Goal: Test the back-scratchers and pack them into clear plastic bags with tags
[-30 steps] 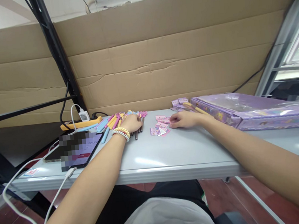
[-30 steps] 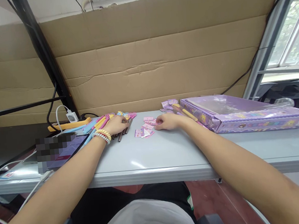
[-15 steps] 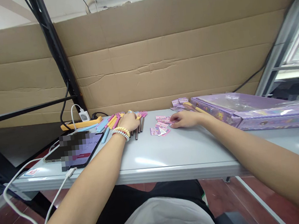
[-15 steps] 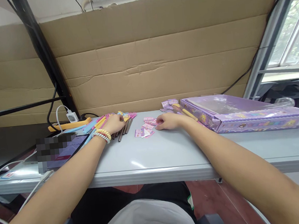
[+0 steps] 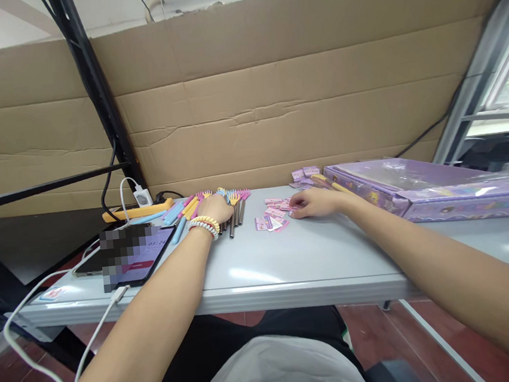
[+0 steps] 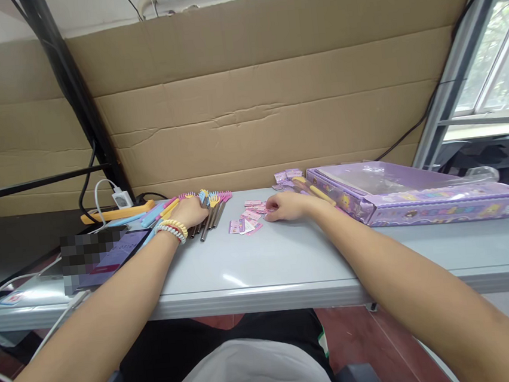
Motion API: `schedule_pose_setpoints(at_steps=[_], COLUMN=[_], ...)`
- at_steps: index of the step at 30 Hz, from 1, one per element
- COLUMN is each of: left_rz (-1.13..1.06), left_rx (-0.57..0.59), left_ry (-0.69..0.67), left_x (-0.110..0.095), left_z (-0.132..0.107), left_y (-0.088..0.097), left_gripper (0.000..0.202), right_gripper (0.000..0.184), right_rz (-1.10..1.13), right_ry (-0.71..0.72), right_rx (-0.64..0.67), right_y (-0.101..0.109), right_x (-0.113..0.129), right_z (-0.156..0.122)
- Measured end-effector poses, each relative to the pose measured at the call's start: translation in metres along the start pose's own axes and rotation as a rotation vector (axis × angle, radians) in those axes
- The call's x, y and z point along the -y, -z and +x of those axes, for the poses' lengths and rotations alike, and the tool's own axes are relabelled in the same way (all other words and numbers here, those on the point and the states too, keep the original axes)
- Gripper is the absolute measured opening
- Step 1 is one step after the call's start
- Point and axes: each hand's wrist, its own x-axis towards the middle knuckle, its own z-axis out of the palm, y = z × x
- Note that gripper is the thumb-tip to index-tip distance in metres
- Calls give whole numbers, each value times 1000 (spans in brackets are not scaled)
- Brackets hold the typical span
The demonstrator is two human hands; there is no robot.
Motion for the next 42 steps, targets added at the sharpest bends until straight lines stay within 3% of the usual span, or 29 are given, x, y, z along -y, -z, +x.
schedule_pose_setpoints(at_steps=[7, 13, 21, 31, 42], left_rz=[19, 45, -2, 37, -16], left_rx=[-10, -109, -23, -109, -31], left_ry=[34, 115, 147, 221, 167], left_x=[-2, 2, 6, 15, 14], left_z=[-2, -1, 2, -2, 10], left_y=[3, 2, 3, 12, 1], left_gripper=[34, 33, 34, 34, 37], right_gripper=[48, 47, 43, 47, 48], right_rz=[-2, -1, 15, 11, 4], right_ry=[7, -1, 6, 16, 22], right_rx=[-2, 9, 15, 5, -5], right_y=[1, 3, 3, 0, 0], right_x=[0, 3, 3, -5, -4], right_z=[0, -3, -3, 1, 1])
